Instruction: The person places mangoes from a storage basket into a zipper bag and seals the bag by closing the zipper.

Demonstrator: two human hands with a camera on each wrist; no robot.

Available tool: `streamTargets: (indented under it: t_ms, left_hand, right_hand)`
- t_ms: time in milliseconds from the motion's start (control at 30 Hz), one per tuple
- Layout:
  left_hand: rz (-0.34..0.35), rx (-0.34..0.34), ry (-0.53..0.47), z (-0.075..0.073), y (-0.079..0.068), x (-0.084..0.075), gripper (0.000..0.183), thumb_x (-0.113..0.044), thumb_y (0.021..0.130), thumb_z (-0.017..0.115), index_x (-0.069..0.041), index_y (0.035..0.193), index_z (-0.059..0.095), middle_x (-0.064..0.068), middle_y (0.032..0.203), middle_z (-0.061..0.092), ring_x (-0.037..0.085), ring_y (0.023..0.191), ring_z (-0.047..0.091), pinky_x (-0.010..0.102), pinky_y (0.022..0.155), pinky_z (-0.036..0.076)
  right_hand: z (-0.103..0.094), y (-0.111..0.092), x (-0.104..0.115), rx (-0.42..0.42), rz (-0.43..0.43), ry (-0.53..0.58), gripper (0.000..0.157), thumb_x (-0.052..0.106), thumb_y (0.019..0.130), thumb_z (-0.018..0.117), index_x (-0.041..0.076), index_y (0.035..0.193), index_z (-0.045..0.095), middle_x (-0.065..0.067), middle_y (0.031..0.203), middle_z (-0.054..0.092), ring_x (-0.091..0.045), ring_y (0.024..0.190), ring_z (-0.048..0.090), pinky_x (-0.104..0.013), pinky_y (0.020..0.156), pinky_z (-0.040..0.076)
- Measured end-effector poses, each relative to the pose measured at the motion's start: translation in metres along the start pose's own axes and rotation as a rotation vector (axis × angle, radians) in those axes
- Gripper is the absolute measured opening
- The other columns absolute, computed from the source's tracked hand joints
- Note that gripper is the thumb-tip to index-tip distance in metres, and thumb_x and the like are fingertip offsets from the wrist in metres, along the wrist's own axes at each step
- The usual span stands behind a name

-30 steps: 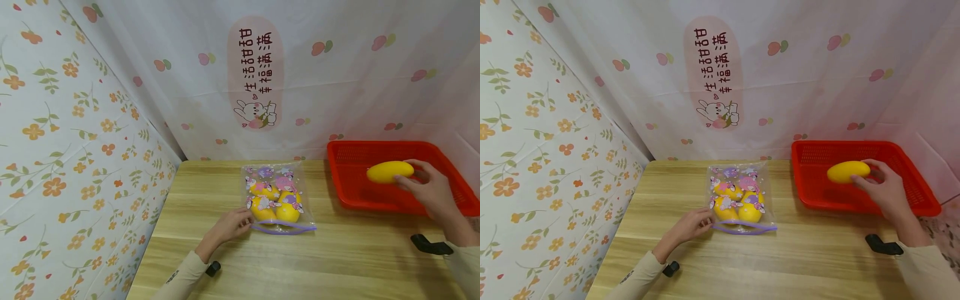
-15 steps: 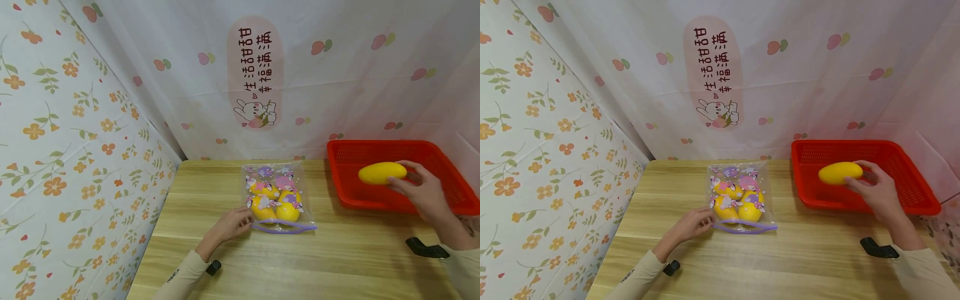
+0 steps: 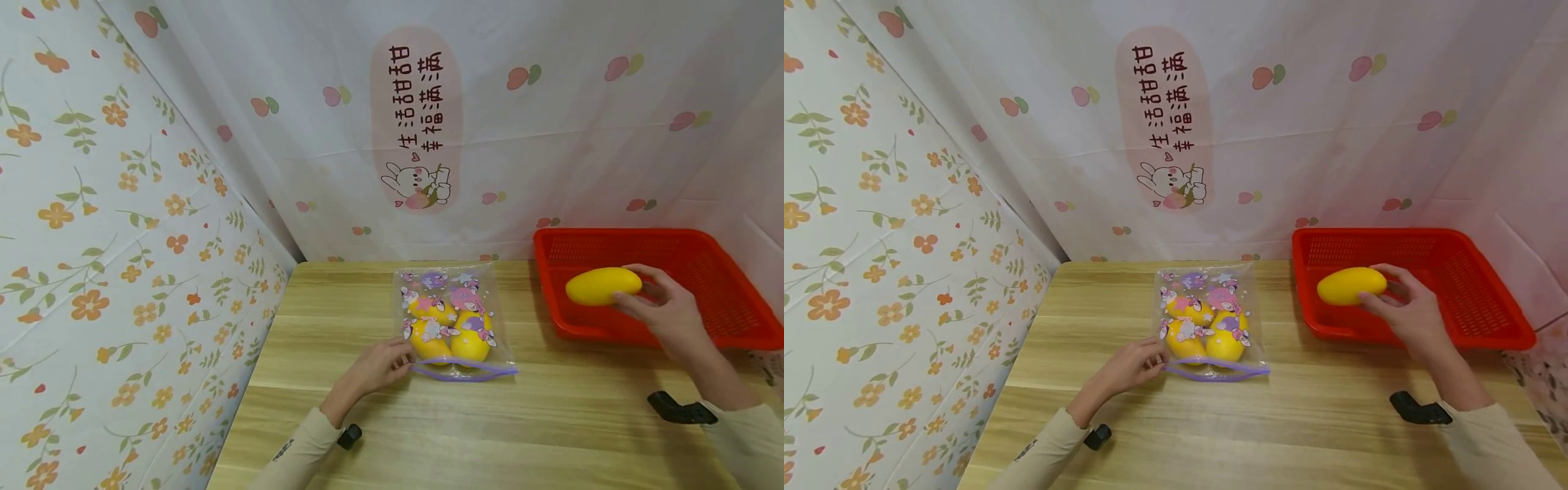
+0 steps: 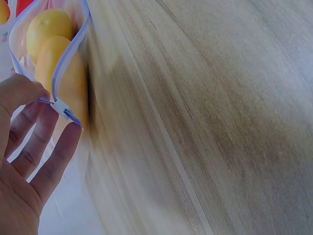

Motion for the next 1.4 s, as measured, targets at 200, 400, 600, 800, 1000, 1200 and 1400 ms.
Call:
streamTargets:
  t_ms: [200,400,600,800,1000,1200,1400]
  left_hand:
    - [-0.001,-0.006,0.008,-0.001,-0.001,0.001,0.01,-0.006,0.094,0.072,-0.012,0.098,0.066,-0.001,0.098,0.064,0.005,0.081,0.063,0.013,0.068,0.05]
    - [0.0,-0.006,0.0,0.0,-0.001,0.001,0.009,-0.006,0.095,0.071,-0.011,0.099,0.066,-0.002,0.097,0.063,0.006,0.082,0.063,0.014,0.069,0.05]
    - [-0.003,0.006,0.004,0.001,0.001,0.001,0.01,-0.005,0.094,0.072,-0.012,0.099,0.066,-0.003,0.097,0.063,0.005,0.081,0.062,0.013,0.069,0.049]
    - [0.004,0.003,0.002,0.0,0.002,0.0,0.008,-0.005,0.095,0.071,-0.01,0.099,0.066,-0.002,0.097,0.064,0.005,0.081,0.062,0.013,0.069,0.049]
    - [0.002,0.003,0.005,0.001,0.001,0.001,0.007,-0.006,0.095,0.071,-0.01,0.099,0.067,-0.002,0.097,0.064,0.006,0.081,0.062,0.013,0.069,0.05]
    - [0.005,0.002,0.003,0.0,0.001,0.0,0.007,-0.006,0.095,0.072,-0.009,0.099,0.068,-0.002,0.096,0.064,0.006,0.081,0.062,0.013,0.069,0.05]
    - [0.014,-0.002,0.013,-0.001,0.002,-0.002,0.008,-0.004,0.094,0.073,-0.008,0.099,0.068,-0.002,0.096,0.064,0.007,0.08,0.062,0.013,0.069,0.049]
  right_hand:
    - [0.012,-0.005,-0.002,0.003,-0.001,0.039,0.054,-0.009,0.096,0.063,0.007,0.144,0.047,-0.003,0.123,0.057,-0.01,0.094,0.072,-0.025,0.077,0.056]
    - [0.023,-0.011,-0.004,0.012,0.012,0.019,0.053,-0.008,0.096,0.063,0.009,0.144,0.047,-0.002,0.126,0.056,-0.008,0.097,0.071,-0.024,0.077,0.056]
    - [0.035,-0.015,-0.006,0.027,0.021,0.017,0.053,-0.007,0.097,0.063,0.008,0.145,0.047,-0.002,0.126,0.056,-0.008,0.099,0.069,-0.025,0.078,0.056]
    - [0.049,-0.018,-0.008,0.067,0.017,0.062,0.053,-0.008,0.098,0.061,0.007,0.146,0.045,-0.004,0.127,0.054,-0.009,0.101,0.069,-0.027,0.079,0.056]
    - [0.063,-0.022,-0.007,0.089,0.025,-0.069,0.053,-0.003,0.099,0.063,0.005,0.147,0.043,-0.004,0.128,0.054,-0.009,0.1,0.068,-0.027,0.081,0.056]
    - [0.079,-0.03,-0.009,0.12,-0.002,-0.23,0.053,0.0,0.099,0.064,0.008,0.147,0.045,0.0,0.131,0.053,-0.005,0.105,0.065,-0.022,0.082,0.054]
    - [0.094,-0.038,-0.01,0.154,-0.037,-0.253,0.051,-0.001,0.096,0.067,0.005,0.143,0.047,0.0,0.133,0.053,-0.006,0.107,0.064,-0.022,0.084,0.054]
Point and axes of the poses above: each hand's wrist, its own y-axis towards the middle knuckle, its own z-axis out of the palm, x = y × z, the point moved 8 cm from there along y, towards the middle knuckle
